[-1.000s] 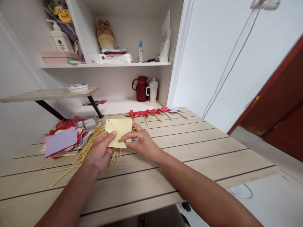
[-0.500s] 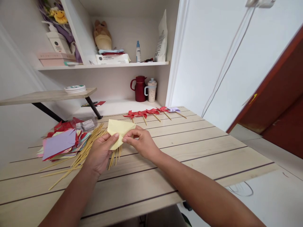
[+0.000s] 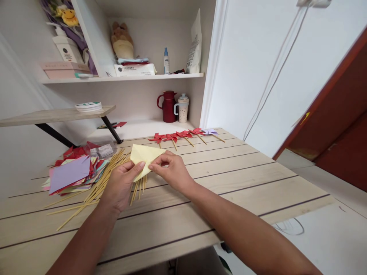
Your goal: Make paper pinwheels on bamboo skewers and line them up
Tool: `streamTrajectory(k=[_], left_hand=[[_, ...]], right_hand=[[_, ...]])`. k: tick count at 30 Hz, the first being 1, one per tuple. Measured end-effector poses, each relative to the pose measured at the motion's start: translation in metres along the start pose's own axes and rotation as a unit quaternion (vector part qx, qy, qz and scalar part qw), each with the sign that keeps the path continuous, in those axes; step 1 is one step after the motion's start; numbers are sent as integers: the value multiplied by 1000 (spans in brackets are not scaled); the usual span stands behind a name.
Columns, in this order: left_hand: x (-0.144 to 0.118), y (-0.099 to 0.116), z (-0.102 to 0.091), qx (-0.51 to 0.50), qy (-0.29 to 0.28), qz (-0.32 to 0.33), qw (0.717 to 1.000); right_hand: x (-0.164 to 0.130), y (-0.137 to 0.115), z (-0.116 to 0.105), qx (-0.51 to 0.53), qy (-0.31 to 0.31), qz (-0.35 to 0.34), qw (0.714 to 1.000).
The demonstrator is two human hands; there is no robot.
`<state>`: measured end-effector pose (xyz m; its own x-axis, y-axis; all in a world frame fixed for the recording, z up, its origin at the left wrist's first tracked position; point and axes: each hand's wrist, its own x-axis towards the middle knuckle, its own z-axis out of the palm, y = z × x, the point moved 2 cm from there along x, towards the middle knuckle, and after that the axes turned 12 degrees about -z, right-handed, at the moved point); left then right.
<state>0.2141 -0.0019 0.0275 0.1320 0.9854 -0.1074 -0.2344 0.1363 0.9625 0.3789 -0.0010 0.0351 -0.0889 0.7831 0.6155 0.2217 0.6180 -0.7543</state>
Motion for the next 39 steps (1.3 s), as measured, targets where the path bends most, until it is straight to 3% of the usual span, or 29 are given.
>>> streamTrajectory(k=[27, 31, 36, 39], left_hand=[[0, 0, 0, 63, 32, -7, 998], [1, 2, -1, 97, 67, 24, 993], [-1, 7, 1, 240, 109, 116, 958], [-4, 10, 5, 324, 108, 201, 918]], right_hand=[[0, 3, 1, -32, 13, -20, 999], [1, 3, 1, -17, 11, -17, 1000], [9, -3, -20, -20, 81, -57, 995], [15, -3, -33, -36, 8, -52, 998]])
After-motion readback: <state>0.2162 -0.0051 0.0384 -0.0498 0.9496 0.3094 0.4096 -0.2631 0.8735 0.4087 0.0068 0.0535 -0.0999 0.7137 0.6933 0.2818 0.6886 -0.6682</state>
